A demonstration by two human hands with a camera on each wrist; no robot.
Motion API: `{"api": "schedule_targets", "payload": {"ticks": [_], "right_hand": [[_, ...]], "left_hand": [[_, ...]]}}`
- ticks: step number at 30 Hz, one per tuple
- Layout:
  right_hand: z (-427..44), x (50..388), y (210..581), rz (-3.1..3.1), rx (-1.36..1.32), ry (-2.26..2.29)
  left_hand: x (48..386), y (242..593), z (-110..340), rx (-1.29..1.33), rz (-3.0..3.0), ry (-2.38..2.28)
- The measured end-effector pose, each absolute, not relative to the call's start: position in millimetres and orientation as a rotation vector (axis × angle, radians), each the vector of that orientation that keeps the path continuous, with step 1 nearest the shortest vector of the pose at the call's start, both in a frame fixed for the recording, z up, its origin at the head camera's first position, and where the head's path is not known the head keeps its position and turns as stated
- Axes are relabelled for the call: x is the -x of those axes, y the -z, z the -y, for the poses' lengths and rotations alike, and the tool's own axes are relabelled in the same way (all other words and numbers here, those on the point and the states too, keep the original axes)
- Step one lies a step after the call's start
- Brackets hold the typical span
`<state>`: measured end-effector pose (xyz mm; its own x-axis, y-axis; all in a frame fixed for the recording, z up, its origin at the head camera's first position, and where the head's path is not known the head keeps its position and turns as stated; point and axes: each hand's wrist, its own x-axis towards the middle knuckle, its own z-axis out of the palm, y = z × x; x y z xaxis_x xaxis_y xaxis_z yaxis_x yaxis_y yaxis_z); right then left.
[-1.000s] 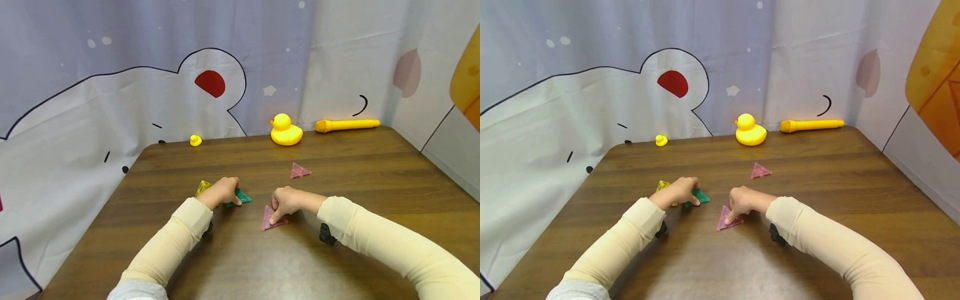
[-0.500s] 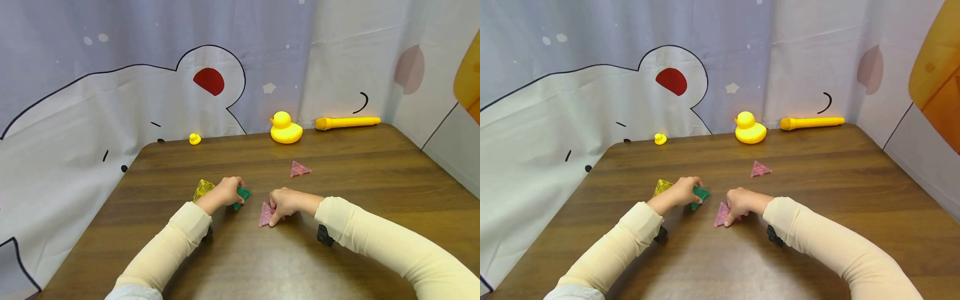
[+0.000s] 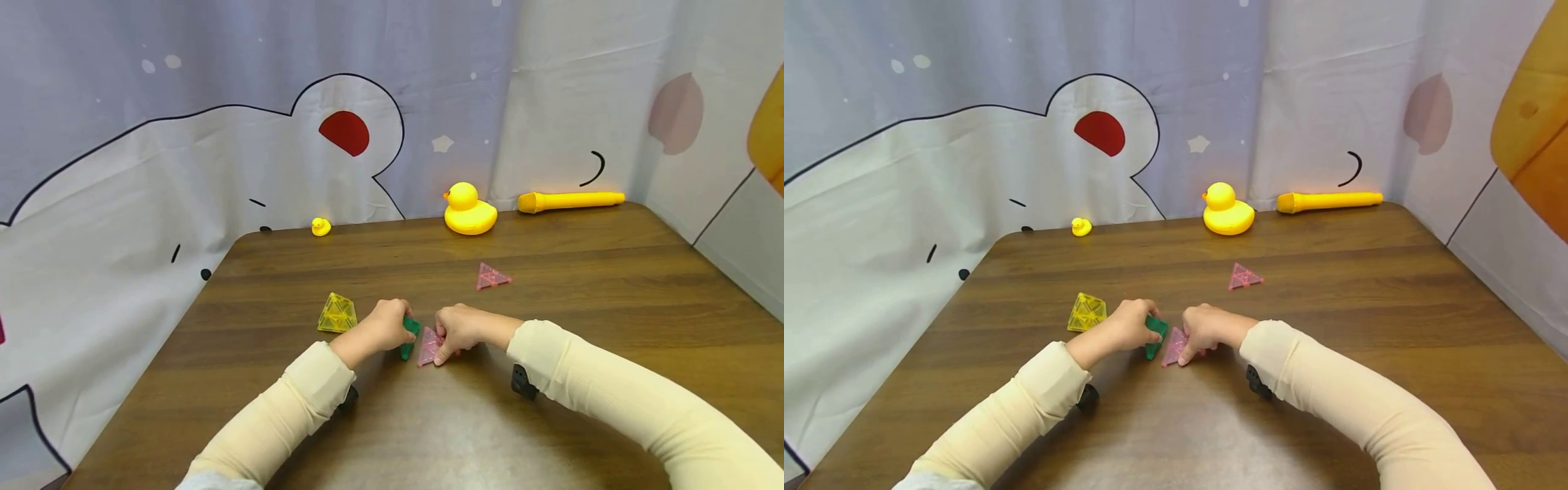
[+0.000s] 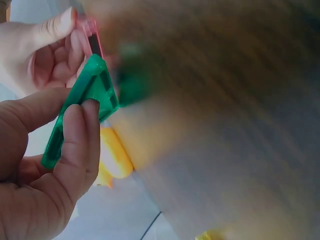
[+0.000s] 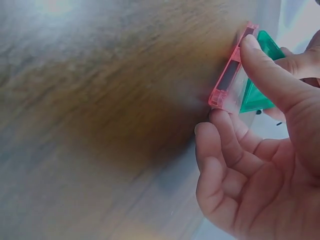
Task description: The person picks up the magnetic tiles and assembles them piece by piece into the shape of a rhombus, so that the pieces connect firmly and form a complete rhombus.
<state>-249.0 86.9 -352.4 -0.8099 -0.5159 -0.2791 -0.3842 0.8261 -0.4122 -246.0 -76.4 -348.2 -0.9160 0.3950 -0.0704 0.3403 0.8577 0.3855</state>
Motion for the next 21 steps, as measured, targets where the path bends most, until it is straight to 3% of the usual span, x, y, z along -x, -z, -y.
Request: {"api": "schedule_targets", "payload": {"ticks": [11,21], "right_hand": [[-106.9,282.9,334.6,-2.733,0.601,0.49],[-158.5,330.3,340.1,-2.94,0.154,0.355]], "left_hand": [[243.5,340.7,77.1,-0.558,-2.906,-0.545],[238.6,342.5,75.2,-0.57,-2.89,-0.581]]}}
